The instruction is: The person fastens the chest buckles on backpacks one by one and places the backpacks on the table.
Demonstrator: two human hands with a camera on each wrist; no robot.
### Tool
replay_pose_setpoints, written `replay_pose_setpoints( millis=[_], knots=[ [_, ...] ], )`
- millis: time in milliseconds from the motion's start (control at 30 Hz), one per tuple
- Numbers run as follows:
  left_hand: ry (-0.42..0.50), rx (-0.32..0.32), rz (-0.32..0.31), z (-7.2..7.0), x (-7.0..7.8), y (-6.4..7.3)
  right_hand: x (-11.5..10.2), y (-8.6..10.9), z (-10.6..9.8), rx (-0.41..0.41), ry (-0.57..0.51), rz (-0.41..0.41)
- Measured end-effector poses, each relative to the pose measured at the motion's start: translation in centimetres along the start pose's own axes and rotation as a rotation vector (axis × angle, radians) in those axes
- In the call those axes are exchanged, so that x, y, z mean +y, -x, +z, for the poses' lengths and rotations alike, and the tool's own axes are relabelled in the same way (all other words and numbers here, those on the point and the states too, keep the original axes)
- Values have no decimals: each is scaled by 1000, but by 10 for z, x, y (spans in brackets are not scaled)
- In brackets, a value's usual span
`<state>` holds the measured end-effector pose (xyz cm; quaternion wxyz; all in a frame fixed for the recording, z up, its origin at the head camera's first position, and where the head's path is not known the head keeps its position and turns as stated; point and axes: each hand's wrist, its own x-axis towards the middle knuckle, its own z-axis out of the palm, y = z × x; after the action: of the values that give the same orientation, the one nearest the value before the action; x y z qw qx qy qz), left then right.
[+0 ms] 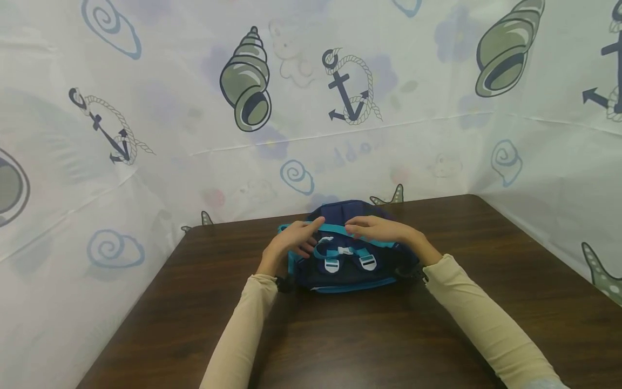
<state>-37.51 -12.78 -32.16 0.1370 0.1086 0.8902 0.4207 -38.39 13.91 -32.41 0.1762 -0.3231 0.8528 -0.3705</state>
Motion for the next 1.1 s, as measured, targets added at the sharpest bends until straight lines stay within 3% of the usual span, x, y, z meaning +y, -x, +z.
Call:
replay_pose_setpoints(
  millis=[100, 467, 867, 1100],
  knots=[
    [-2, 33, -4, 3, -2, -2, 2, -2, 3, -13, 2, 3],
    [-197, 85, 9, 18, -7, -7, 3, -6, 15, -20, 123, 47],
    [-222, 82, 13, 16, -5, -6, -2, -7, 20, -22, 302, -9],
    [-213, 68, 41, 14, -4, -3, 3, -11, 22, 15, 325, -12]
  ],
)
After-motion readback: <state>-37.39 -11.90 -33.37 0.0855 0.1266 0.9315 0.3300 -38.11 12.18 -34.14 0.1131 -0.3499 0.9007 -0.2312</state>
